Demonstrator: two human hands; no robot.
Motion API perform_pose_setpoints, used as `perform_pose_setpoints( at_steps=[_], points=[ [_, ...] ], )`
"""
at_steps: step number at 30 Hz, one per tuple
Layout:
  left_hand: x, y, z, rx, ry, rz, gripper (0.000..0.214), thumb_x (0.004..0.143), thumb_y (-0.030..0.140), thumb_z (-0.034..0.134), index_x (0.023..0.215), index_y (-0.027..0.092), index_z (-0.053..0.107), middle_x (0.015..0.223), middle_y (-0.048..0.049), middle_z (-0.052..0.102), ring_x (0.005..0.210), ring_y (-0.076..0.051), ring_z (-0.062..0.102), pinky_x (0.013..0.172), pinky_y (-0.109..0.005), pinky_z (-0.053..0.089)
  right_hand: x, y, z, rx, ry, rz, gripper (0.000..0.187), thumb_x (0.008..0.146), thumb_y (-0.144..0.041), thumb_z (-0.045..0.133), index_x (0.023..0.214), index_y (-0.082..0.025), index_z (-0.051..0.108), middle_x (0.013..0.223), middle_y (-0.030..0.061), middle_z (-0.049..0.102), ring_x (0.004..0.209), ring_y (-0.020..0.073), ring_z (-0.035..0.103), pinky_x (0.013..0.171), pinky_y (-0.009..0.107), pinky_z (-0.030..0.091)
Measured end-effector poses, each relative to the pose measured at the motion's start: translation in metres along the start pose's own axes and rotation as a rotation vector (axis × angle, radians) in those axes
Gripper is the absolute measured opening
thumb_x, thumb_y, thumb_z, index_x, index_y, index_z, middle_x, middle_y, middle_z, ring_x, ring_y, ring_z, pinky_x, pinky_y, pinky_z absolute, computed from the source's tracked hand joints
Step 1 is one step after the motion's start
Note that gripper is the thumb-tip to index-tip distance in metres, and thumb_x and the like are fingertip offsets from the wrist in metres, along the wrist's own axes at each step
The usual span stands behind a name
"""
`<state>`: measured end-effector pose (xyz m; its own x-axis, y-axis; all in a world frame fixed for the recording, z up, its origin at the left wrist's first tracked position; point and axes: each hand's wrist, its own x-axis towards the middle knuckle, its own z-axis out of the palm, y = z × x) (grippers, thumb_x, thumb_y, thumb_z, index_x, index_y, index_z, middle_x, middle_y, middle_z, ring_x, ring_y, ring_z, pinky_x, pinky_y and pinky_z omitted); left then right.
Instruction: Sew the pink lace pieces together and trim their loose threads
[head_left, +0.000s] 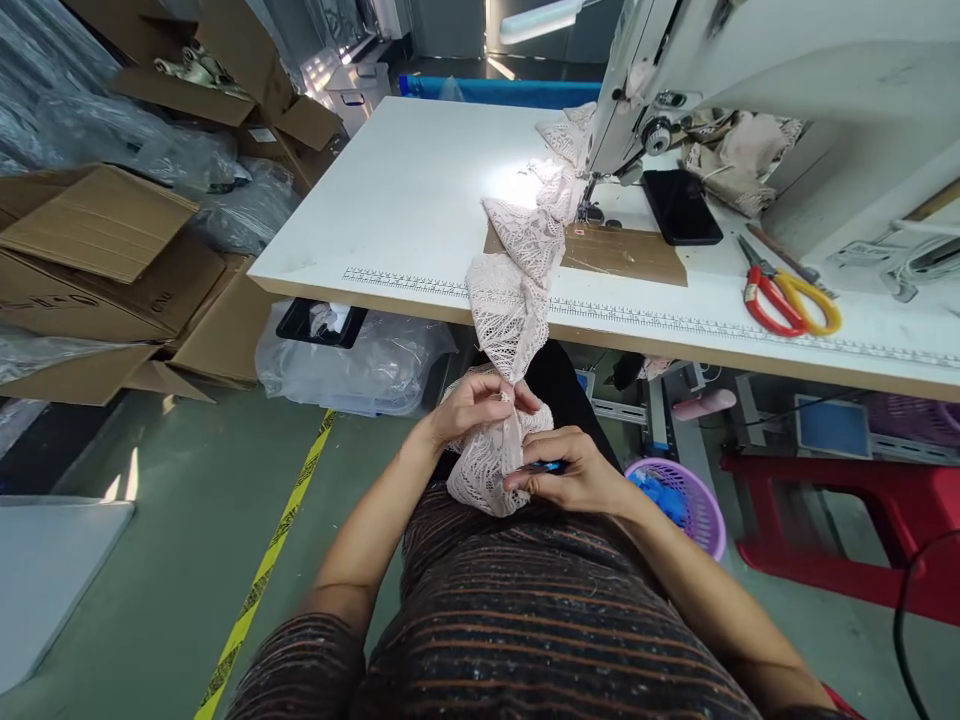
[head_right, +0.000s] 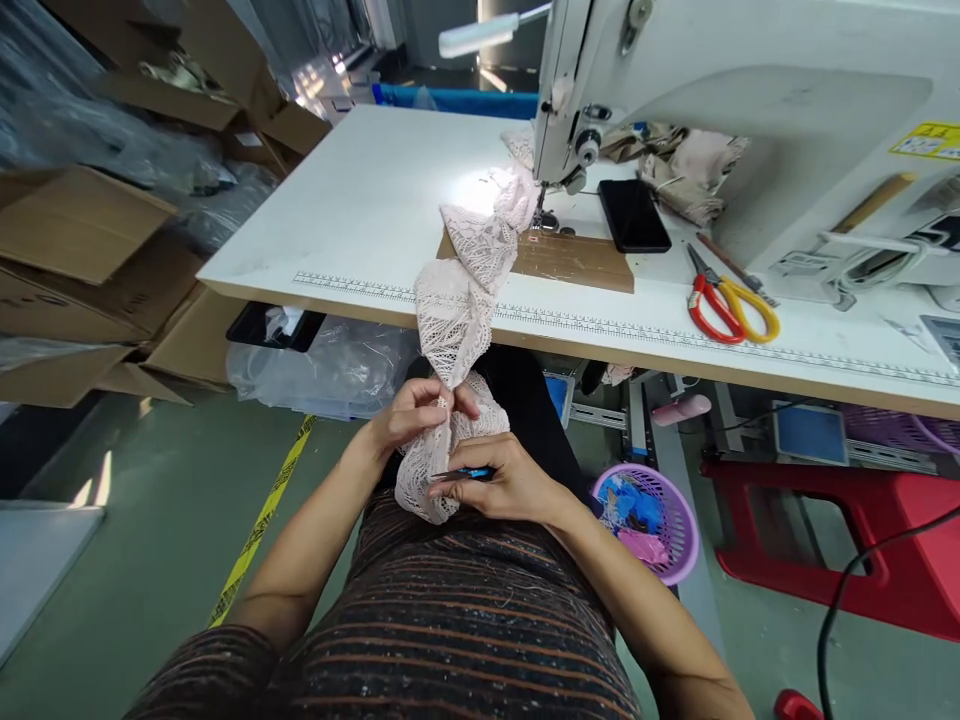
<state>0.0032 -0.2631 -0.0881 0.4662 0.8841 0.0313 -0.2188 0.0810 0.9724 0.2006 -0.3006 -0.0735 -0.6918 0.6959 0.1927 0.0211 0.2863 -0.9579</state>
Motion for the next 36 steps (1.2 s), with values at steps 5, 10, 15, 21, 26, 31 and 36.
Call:
perform_pose_setpoints(
  at_steps=[5,10,15,21,26,31,36],
  points=[
    [-0.013,0.007,-0.010,0.156,0.197,-0.106,0.029,0.070,0.040,0.085,0.082,0.017,0.071,0.069,-0.0004,0.067,0.056,-0.010,0.054,0.055,-0.022,0.043,0.005,0.011,-0.019,-0.067,0.097,0.181,0.043,0.086,-0.059,0.067,0.078,-0.018,0.074,0.067,0.0014,0.064,0.063,0.0138,0.052,0.061,0.026,0.042],
    [-0.017,0.013,-0.010,0.263,0.242,-0.113,0.031,0.077,0.044,0.079,0.088,0.016,0.076,0.073,-0.0034,0.071,0.059,-0.011,0.056,0.051,-0.020,0.040,0.025,0.029,-0.022,-0.059,0.312,0.315,0.068,0.094,-0.074,0.036,0.070,-0.017,0.064,0.067,0.0026,0.061,0.056,0.0128,0.045,0.055,0.027,0.035],
    [-0.017,0.015,-0.007,0.289,0.220,-0.084,0.027,0.080,0.043,0.077,0.089,0.017,0.079,0.088,-0.0077,0.078,0.073,-0.015,0.066,0.061,-0.024,0.049,0.037,0.027,-0.016,-0.124,0.261,0.261,0.067,0.095,-0.074,0.034,0.064,-0.019,0.056,0.058,-0.0005,0.051,0.055,0.0122,0.042,0.056,0.028,0.032],
    [-0.016,0.014,-0.005,0.271,0.287,-0.081,0.024,0.078,0.040,0.077,0.082,0.017,0.078,0.083,-0.0071,0.077,0.071,-0.016,0.066,0.061,-0.025,0.049,0.042,0.029,-0.011,-0.177,0.328,0.223,0.064,0.095,-0.073,0.036,0.072,-0.019,0.062,0.058,-0.0024,0.047,0.055,0.0118,0.040,0.058,0.028,0.032],
    [-0.014,0.015,-0.003,0.200,0.338,-0.112,0.022,0.076,0.038,0.076,0.076,0.017,0.076,0.073,-0.0038,0.073,0.059,-0.012,0.057,0.053,-0.023,0.042,0.039,0.032,-0.009,-0.169,0.342,0.247,0.064,0.095,-0.072,0.036,0.078,-0.019,0.066,0.061,-0.0013,0.051,0.055,0.0125,0.042,0.057,0.027,0.032],
    [-0.013,0.017,-0.001,0.192,0.329,-0.160,0.024,0.074,0.040,0.076,0.072,0.016,0.072,0.061,-0.0005,0.064,0.051,-0.009,0.046,0.048,-0.022,0.034,0.040,0.028,-0.006,-0.253,0.314,0.211,0.055,0.098,-0.065,0.039,0.071,-0.021,0.059,0.061,-0.0010,0.050,0.057,0.0136,0.042,0.059,0.028,0.032],
    [-0.013,0.019,-0.002,0.244,0.324,-0.153,0.026,0.074,0.042,0.077,0.075,0.016,0.074,0.067,-0.0024,0.067,0.058,-0.011,0.052,0.054,-0.023,0.039,0.040,0.040,-0.006,-0.192,0.513,0.193,0.052,0.097,-0.064,0.039,0.076,-0.021,0.059,0.065,-0.0011,0.051,0.059,0.0137,0.044,0.061,0.028,0.035]
  ],
)
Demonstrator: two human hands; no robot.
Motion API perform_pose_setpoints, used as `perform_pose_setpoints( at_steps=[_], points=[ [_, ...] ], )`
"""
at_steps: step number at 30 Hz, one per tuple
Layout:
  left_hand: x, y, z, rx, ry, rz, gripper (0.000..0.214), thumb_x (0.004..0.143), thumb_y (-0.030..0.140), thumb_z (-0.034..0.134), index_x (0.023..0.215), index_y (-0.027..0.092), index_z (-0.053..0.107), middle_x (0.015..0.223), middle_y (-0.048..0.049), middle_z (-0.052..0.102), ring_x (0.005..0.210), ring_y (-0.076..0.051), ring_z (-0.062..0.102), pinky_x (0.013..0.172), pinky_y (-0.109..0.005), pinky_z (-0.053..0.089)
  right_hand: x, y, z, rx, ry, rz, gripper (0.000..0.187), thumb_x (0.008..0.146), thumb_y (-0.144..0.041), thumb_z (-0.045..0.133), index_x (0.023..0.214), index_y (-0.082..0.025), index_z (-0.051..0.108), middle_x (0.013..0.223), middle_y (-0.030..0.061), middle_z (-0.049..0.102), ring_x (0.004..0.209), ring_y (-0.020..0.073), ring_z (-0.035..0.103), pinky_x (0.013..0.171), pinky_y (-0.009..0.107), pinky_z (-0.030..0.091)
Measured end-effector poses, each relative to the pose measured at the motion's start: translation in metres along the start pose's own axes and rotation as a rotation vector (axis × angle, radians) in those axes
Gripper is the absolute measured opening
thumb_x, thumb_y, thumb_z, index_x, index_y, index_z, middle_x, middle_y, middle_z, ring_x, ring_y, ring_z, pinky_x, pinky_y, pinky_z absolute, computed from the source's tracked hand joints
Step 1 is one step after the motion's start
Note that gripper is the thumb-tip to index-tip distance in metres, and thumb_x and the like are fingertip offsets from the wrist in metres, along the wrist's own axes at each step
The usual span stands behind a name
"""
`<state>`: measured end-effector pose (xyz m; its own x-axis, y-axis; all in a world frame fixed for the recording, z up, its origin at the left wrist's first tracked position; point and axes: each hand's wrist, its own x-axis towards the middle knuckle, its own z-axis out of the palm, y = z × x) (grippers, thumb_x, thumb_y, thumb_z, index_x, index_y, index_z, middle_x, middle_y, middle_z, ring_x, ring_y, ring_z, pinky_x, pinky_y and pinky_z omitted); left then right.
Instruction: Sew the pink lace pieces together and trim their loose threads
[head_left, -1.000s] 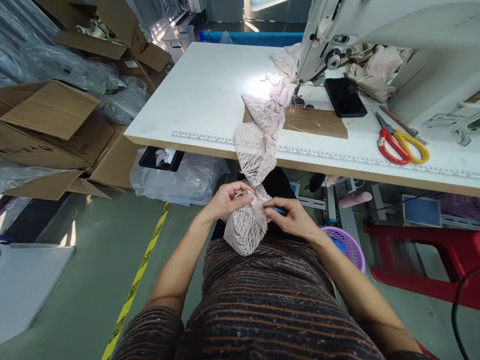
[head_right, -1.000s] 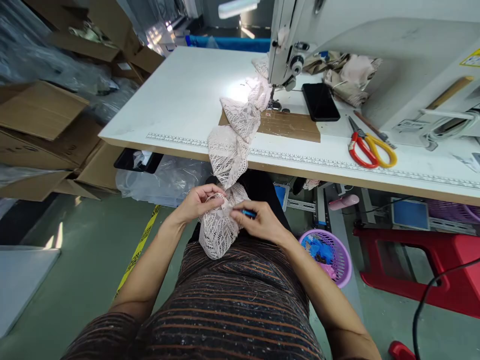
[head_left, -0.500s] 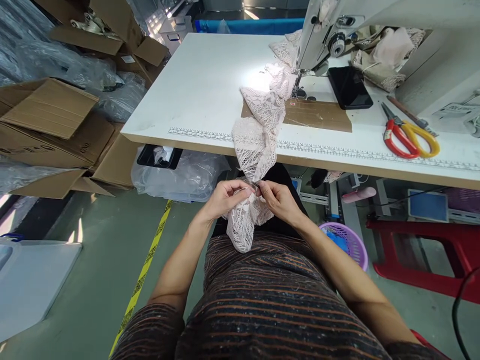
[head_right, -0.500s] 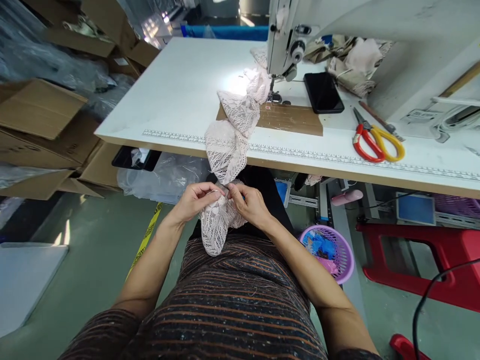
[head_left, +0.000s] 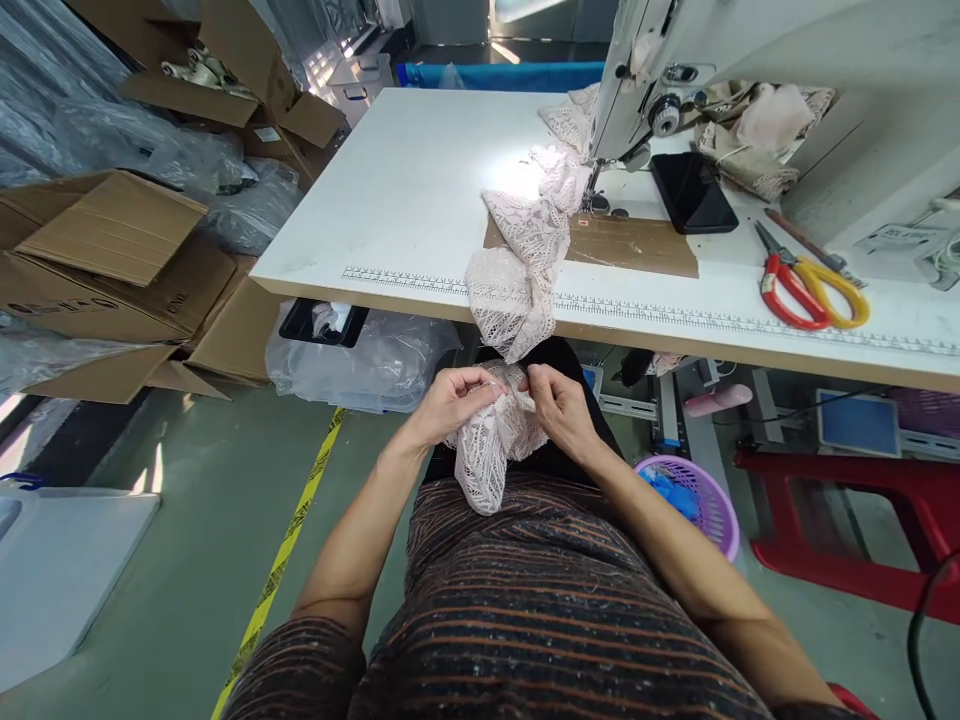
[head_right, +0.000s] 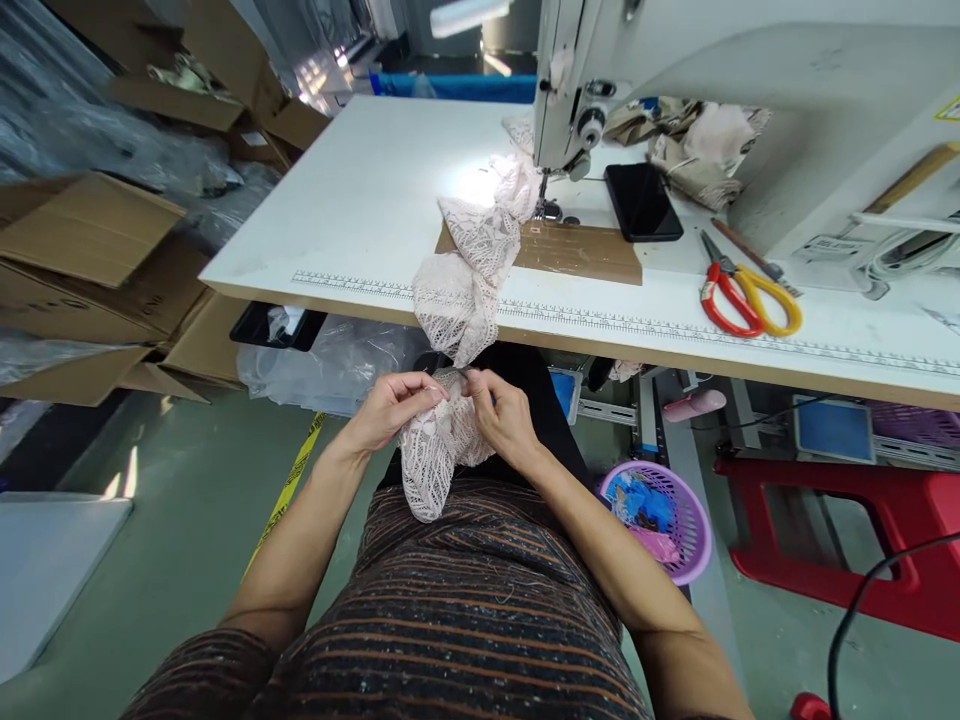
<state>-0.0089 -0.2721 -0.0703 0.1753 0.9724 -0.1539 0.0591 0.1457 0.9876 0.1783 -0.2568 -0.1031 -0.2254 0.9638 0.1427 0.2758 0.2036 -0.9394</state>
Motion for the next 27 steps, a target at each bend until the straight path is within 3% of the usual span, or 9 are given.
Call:
perform_pose_setpoints(
  at_steps=[4,7,11,13,16,20,23,27],
  points=[
    [0.004,-0.001,-0.006,0.006,0.022,0.035,0.026,0.076,0.042,0.076,0.073,0.016,0.073,0.069,-0.0017,0.067,0.057,-0.010,0.050,0.054,-0.023,0.038,0.011,0.018,0.004,0.165,0.174,0.068,0.048,0.092,-0.067,0.047,0.091,-0.020,0.060,0.077,0.0008,0.058,0.063,0.0135,0.048,0.060,0.027,0.040],
    [0.006,0.000,-0.011,0.003,0.061,0.044,0.027,0.075,0.042,0.076,0.074,0.016,0.073,0.069,-0.0017,0.066,0.058,-0.011,0.050,0.055,-0.023,0.036,0.021,0.021,0.015,0.216,0.244,0.074,0.042,0.090,-0.062,0.053,0.094,-0.020,0.058,0.069,-0.0019,0.055,0.054,0.0117,0.045,0.053,0.026,0.038],
    [0.004,0.001,-0.014,-0.016,0.116,0.004,0.030,0.073,0.044,0.077,0.075,0.014,0.073,0.072,-0.0024,0.066,0.062,-0.011,0.052,0.058,-0.022,0.037,0.023,0.009,0.031,0.202,0.546,-0.097,0.032,0.088,-0.052,0.059,0.088,-0.023,0.046,0.070,-0.0052,0.046,0.054,0.0098,0.044,0.051,0.024,0.038],
    [0.003,0.001,-0.014,-0.036,0.142,-0.010,0.031,0.072,0.044,0.078,0.075,0.014,0.072,0.072,-0.0025,0.067,0.063,-0.012,0.053,0.059,-0.022,0.038,0.023,0.002,0.035,0.093,0.641,-0.217,0.033,0.085,-0.049,0.064,0.087,-0.024,0.042,0.074,-0.0051,0.044,0.054,0.0087,0.042,0.051,0.023,0.038],
    [0.002,0.001,-0.013,-0.081,0.171,-0.013,0.030,0.070,0.044,0.080,0.074,0.015,0.072,0.071,-0.0024,0.067,0.063,-0.013,0.054,0.060,-0.023,0.039,0.028,-0.003,0.035,-0.261,0.612,-0.327,0.037,0.080,-0.049,0.071,0.090,-0.022,0.047,0.079,-0.0011,0.050,0.062,0.0123,0.050,0.053,0.025,0.039],
    [-0.001,0.003,-0.016,-0.091,0.158,-0.003,0.029,0.070,0.043,0.080,0.074,0.015,0.073,0.067,-0.0018,0.066,0.060,-0.012,0.053,0.056,-0.023,0.037,0.041,0.000,0.030,-0.690,0.613,-0.260,0.029,0.084,-0.040,0.063,0.098,-0.016,0.056,0.090,0.0089,0.060,0.070,0.0185,0.059,0.052,0.027,0.037],
    [-0.002,0.004,-0.021,-0.080,0.159,0.019,0.029,0.071,0.043,0.080,0.073,0.015,0.073,0.063,-0.0009,0.064,0.056,-0.011,0.051,0.054,-0.022,0.035,0.043,0.003,0.021,-0.730,0.634,-0.239,0.019,0.086,-0.030,0.056,0.098,-0.015,0.061,0.087,0.0093,0.065,0.070,0.0196,0.062,0.055,0.028,0.039],
    [-0.001,0.005,-0.030,-0.062,0.182,0.084,0.027,0.073,0.042,0.078,0.074,0.015,0.073,0.065,-0.0010,0.064,0.057,-0.011,0.050,0.054,-0.023,0.035,0.029,-0.005,0.008,-0.527,0.582,-0.291,0.015,0.086,-0.025,0.053,0.092,-0.017,0.064,0.079,0.0061,0.068,0.066,0.0169,0.061,0.062,0.028,0.043]
  ],
)
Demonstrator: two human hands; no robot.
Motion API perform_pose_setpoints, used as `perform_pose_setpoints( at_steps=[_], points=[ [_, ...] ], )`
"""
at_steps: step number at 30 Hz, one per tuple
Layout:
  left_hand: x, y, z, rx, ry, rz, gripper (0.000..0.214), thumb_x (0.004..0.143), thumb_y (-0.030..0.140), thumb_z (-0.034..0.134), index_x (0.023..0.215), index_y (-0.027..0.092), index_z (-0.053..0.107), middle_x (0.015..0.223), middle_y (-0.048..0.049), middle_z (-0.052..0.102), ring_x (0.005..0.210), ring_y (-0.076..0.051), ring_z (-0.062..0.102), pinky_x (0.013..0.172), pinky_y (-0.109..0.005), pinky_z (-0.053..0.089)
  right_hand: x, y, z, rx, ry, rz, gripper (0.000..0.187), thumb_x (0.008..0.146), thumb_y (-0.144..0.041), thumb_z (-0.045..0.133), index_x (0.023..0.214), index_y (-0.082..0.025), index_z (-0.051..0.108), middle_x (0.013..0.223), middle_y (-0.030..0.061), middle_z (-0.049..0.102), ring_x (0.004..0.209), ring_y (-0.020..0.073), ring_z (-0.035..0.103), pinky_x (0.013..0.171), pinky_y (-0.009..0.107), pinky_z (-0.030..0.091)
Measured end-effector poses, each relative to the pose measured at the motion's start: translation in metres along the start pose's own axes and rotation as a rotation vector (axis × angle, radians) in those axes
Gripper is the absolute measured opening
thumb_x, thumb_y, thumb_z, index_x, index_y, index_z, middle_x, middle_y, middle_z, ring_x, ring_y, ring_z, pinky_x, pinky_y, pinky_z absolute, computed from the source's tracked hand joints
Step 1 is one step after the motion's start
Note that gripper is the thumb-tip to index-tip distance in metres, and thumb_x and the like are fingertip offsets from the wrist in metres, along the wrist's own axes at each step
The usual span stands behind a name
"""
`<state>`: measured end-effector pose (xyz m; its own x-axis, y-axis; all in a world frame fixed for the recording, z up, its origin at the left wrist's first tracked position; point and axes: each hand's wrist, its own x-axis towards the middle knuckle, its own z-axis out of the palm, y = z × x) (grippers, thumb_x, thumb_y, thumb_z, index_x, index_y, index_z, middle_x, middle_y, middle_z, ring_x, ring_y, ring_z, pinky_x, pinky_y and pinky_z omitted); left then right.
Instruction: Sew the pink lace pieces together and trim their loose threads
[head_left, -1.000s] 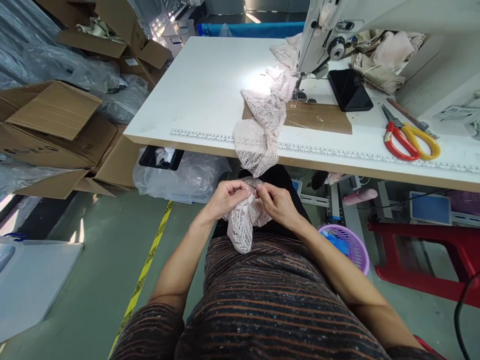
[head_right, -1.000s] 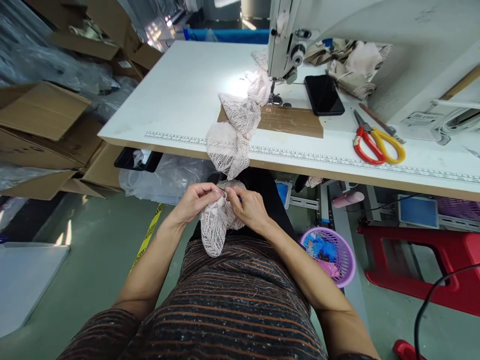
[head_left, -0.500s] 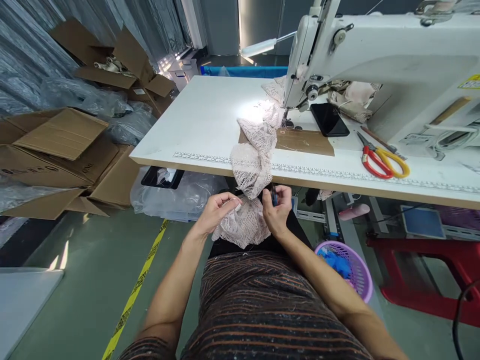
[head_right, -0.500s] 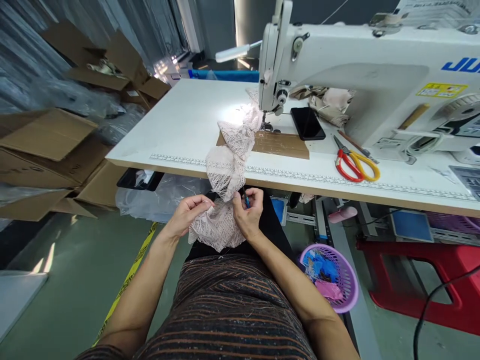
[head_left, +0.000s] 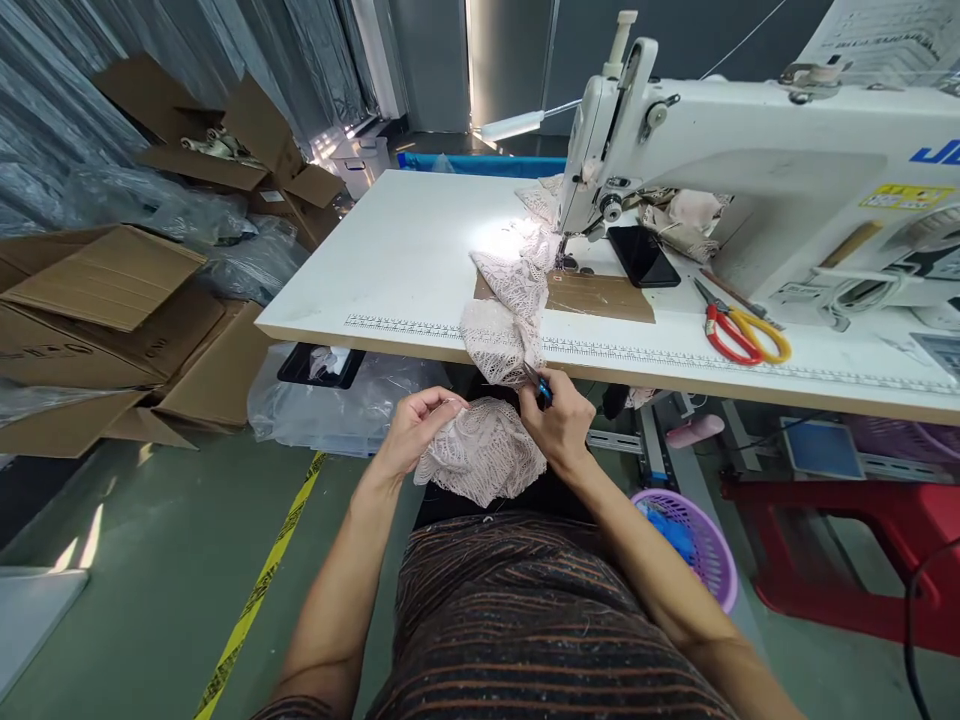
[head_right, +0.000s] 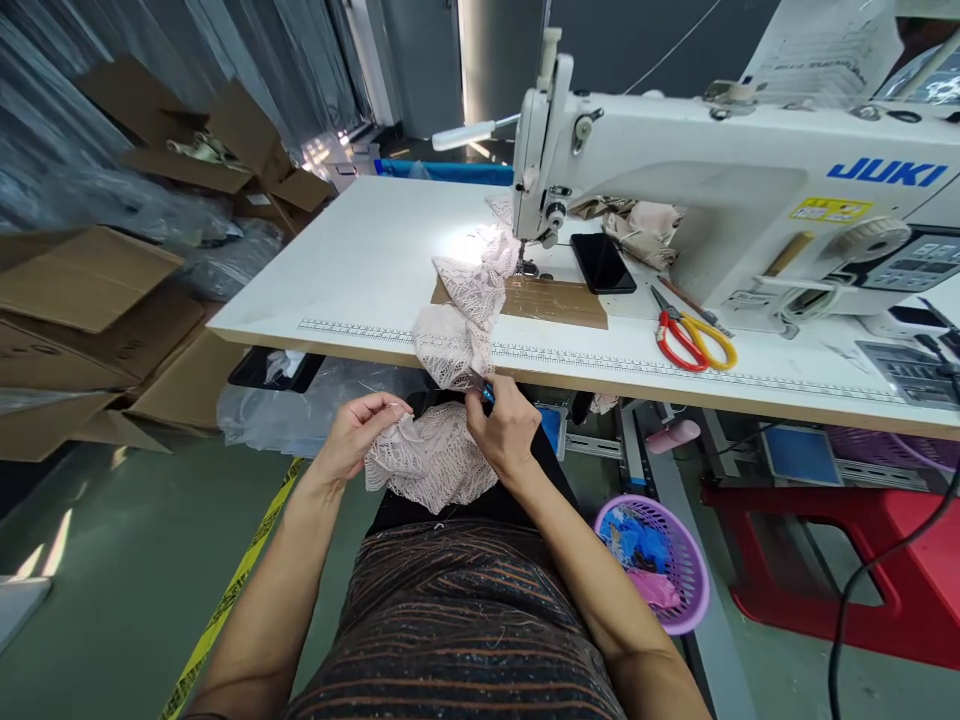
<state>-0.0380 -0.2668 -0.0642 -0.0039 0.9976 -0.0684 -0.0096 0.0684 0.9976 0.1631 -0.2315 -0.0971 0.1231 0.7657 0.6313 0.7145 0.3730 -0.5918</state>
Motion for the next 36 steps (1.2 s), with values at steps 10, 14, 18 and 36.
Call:
perform_pose_setpoints(
  at_steps=[10,14,18,36],
  points=[
    [0.021,0.013,0.008,0.164,-0.103,0.384,0.027,0.080,0.042,0.070,0.087,0.018,0.080,0.088,-0.0069,0.067,0.086,-0.020,0.061,0.082,-0.033,0.046,-0.039,-0.041,-0.059,0.769,-0.436,-0.057,0.008,0.078,-0.015,0.054,0.075,-0.021,0.058,0.051,-0.0070,0.048,0.042,0.0068,0.036,0.043,0.021,0.030],
    [0.021,-0.003,0.029,0.062,-0.471,0.195,0.039,0.080,0.050,0.064,0.089,0.016,0.082,0.100,-0.0110,0.070,0.096,-0.026,0.063,0.092,-0.038,0.046,-0.044,-0.041,-0.062,0.853,-0.454,-0.146,0.014,0.075,-0.009,0.053,0.078,-0.021,0.060,0.052,-0.0065,0.051,0.042,0.0068,0.038,0.044,0.021,0.032],
    [0.011,-0.012,0.041,-0.175,-0.599,0.114,0.043,0.070,0.055,0.073,0.086,0.015,0.080,0.102,-0.0118,0.069,0.098,-0.027,0.063,0.089,-0.037,0.046,-0.045,-0.029,-0.063,0.861,-0.461,-0.158,0.014,0.078,-0.011,0.052,0.078,-0.021,0.063,0.056,-0.0038,0.058,0.045,0.0084,0.044,0.047,0.023,0.036],
    [-0.006,0.003,0.025,0.151,-0.272,-0.024,0.030,0.079,0.043,0.076,0.084,0.014,0.080,0.064,-0.0034,0.068,0.062,-0.014,0.057,0.058,-0.024,0.041,-0.019,-0.003,-0.026,0.528,-0.644,0.225,0.055,0.099,-0.062,0.040,0.073,-0.019,0.062,0.061,-0.0018,0.055,0.055,0.0119,0.046,0.057,0.026,0.034]
  ],
)
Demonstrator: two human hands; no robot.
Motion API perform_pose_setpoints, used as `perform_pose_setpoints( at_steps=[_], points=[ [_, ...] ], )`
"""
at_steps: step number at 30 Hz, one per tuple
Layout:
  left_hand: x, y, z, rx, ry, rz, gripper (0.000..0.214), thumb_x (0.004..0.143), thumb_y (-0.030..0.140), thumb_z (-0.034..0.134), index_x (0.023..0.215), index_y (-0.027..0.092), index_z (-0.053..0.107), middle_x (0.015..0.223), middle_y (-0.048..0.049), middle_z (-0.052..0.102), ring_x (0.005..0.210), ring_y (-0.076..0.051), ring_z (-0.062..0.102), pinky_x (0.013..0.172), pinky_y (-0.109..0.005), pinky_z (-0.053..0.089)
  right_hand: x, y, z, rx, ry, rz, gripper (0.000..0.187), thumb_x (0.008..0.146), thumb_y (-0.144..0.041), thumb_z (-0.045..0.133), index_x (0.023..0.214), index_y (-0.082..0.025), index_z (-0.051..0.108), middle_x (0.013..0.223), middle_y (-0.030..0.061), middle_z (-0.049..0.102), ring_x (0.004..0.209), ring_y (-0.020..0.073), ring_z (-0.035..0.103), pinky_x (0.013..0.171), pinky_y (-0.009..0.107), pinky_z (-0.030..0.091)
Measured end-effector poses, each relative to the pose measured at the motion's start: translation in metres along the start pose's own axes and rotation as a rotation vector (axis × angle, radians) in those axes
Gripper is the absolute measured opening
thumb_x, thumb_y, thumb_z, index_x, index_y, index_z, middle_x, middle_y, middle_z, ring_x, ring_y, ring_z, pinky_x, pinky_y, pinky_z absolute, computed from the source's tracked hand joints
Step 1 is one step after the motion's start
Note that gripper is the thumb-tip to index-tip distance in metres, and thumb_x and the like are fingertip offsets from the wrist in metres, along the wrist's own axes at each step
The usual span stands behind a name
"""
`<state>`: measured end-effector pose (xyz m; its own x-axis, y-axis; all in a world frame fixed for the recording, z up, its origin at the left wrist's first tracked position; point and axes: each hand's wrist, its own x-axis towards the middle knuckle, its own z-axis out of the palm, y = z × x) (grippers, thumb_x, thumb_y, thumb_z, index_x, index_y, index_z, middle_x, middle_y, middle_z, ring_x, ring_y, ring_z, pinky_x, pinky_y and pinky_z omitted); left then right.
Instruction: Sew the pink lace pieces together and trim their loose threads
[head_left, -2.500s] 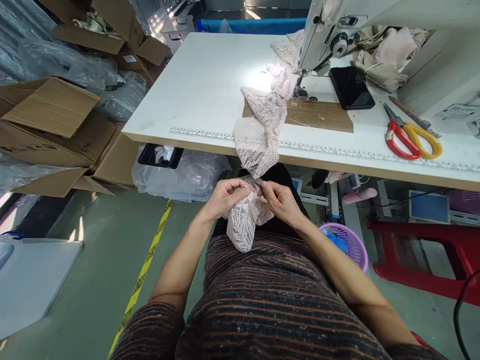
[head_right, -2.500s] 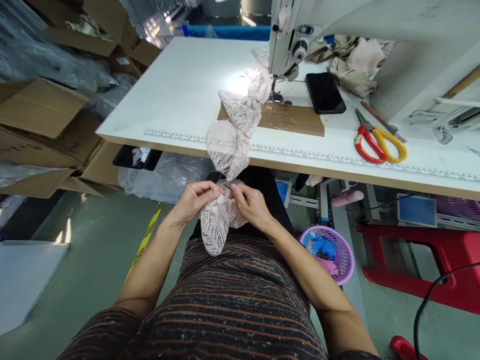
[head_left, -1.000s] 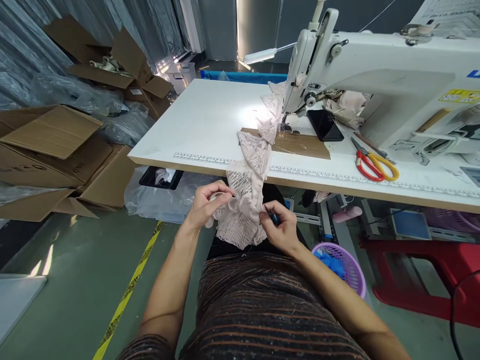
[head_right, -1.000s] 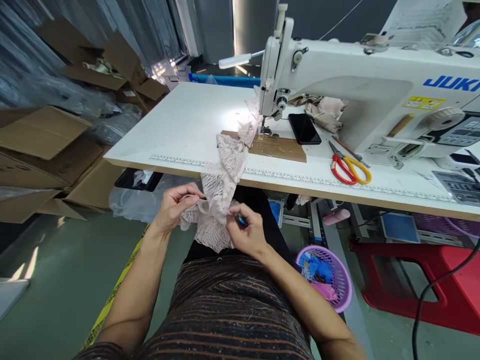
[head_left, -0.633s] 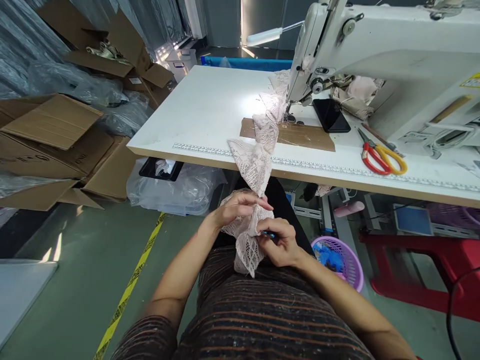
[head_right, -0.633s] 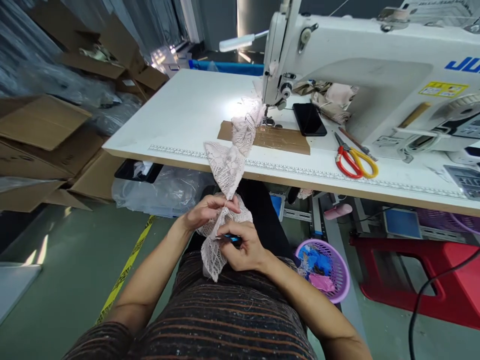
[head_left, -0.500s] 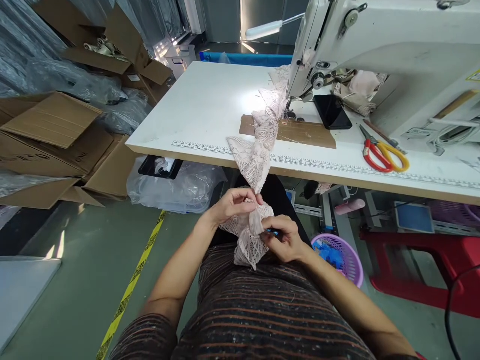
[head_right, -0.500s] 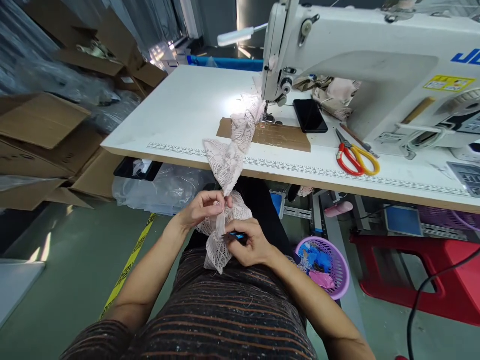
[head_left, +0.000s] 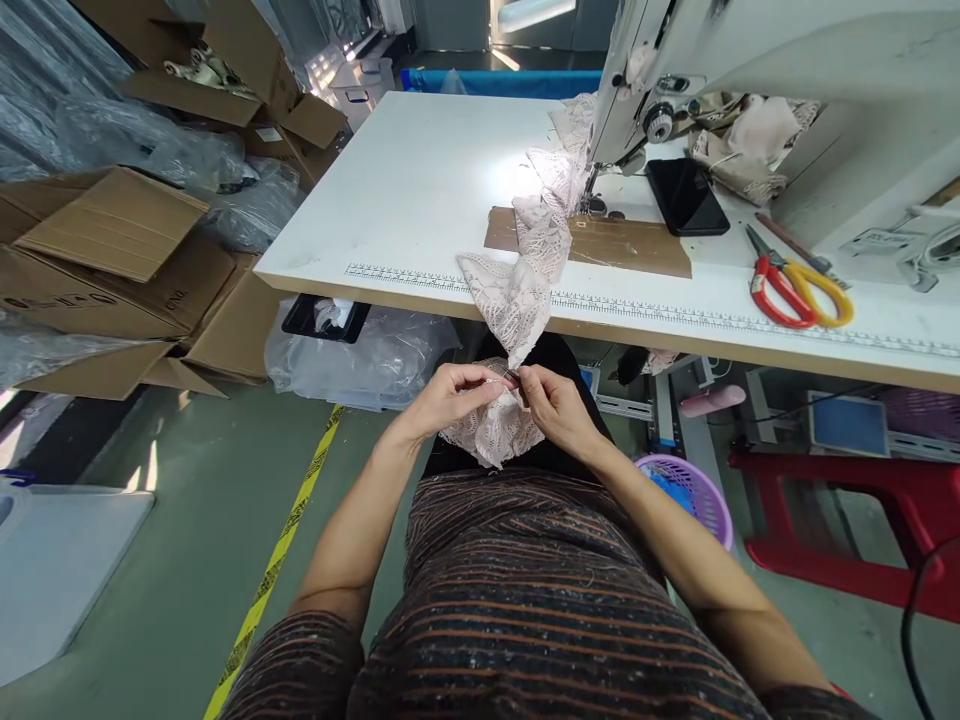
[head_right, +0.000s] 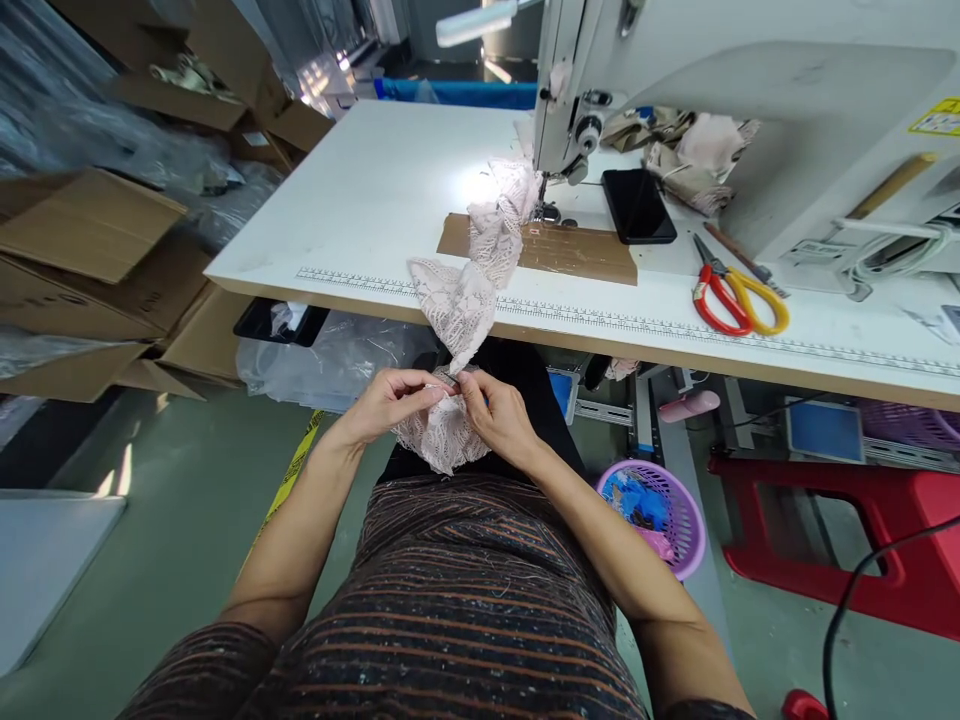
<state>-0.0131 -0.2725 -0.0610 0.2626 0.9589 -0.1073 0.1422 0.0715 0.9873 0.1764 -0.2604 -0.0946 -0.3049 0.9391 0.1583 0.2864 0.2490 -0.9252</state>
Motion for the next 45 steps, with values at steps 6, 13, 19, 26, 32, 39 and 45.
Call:
perform_pose_setpoints(
  at_steps=[6,13,19,26,32,39,45],
  points=[
    [0.001,0.002,0.000,-0.017,0.011,-0.009,0.023,0.080,0.036,0.072,0.080,0.014,0.079,0.070,-0.0041,0.071,0.062,-0.013,0.055,0.058,-0.024,0.040,-0.003,0.002,-0.001,-0.021,0.033,0.031,0.053,0.100,-0.060,0.039,0.082,-0.018,0.067,0.062,-0.0012,0.057,0.056,0.0128,0.048,0.057,0.026,0.035],
    [0.003,-0.001,-0.005,-0.028,-0.066,-0.037,0.023,0.078,0.034,0.072,0.077,0.012,0.078,0.076,-0.0056,0.072,0.064,-0.013,0.055,0.060,-0.024,0.039,0.001,-0.006,-0.005,-0.058,-0.117,-0.051,0.047,0.101,-0.052,0.041,0.073,-0.020,0.060,0.062,-0.0020,0.054,0.057,0.0124,0.048,0.058,0.026,0.033],
    [0.007,-0.007,-0.006,-0.052,-0.110,-0.062,0.025,0.076,0.037,0.073,0.073,0.013,0.076,0.066,-0.0026,0.066,0.058,-0.011,0.049,0.057,-0.025,0.035,0.003,-0.001,-0.002,0.014,-0.053,-0.020,0.043,0.098,-0.054,0.047,0.076,-0.020,0.061,0.062,-0.0032,0.052,0.056,0.0114,0.045,0.059,0.025,0.035],
    [0.023,-0.029,-0.005,-0.276,0.010,-0.077,0.029,0.075,0.041,0.073,0.082,0.013,0.075,0.081,-0.0065,0.072,0.074,-0.016,0.061,0.071,-0.027,0.045,-0.003,0.005,0.003,0.302,-0.099,0.138,0.047,0.076,-0.064,0.072,0.076,-0.018,0.061,0.062,-0.0045,0.049,0.055,0.0092,0.039,0.050,0.023,0.033],
    [0.022,-0.057,-0.030,-0.192,-0.008,-0.103,0.037,0.068,0.034,0.071,0.099,0.014,0.072,0.099,-0.0092,0.071,0.092,-0.020,0.064,0.081,-0.029,0.048,-0.010,0.011,-0.035,0.328,-0.029,0.227,0.041,0.078,-0.058,0.073,0.079,-0.017,0.067,0.063,-0.0032,0.052,0.054,0.0090,0.039,0.049,0.023,0.032],
    [0.018,-0.073,-0.045,0.385,0.120,-0.093,0.037,0.067,0.035,0.076,0.098,0.015,0.072,0.103,-0.0111,0.071,0.096,-0.025,0.064,0.085,-0.033,0.048,-0.017,-0.028,-0.036,0.259,-0.349,0.045,0.030,0.088,-0.045,0.068,0.075,-0.017,0.067,0.063,-0.0021,0.056,0.057,0.0100,0.046,0.054,0.023,0.041],
    [0.009,-0.043,-0.045,0.615,0.142,-0.039,0.010,0.074,0.025,0.064,0.073,0.019,0.072,0.068,-0.0025,0.064,0.064,-0.018,0.054,0.063,-0.028,0.040,-0.021,-0.068,-0.026,0.286,-0.749,-0.131,0.016,0.093,-0.028,0.064,0.096,-0.016,0.075,0.085,0.0033,0.074,0.075,0.0133,0.065,0.073,0.024,0.054]
  ],
)
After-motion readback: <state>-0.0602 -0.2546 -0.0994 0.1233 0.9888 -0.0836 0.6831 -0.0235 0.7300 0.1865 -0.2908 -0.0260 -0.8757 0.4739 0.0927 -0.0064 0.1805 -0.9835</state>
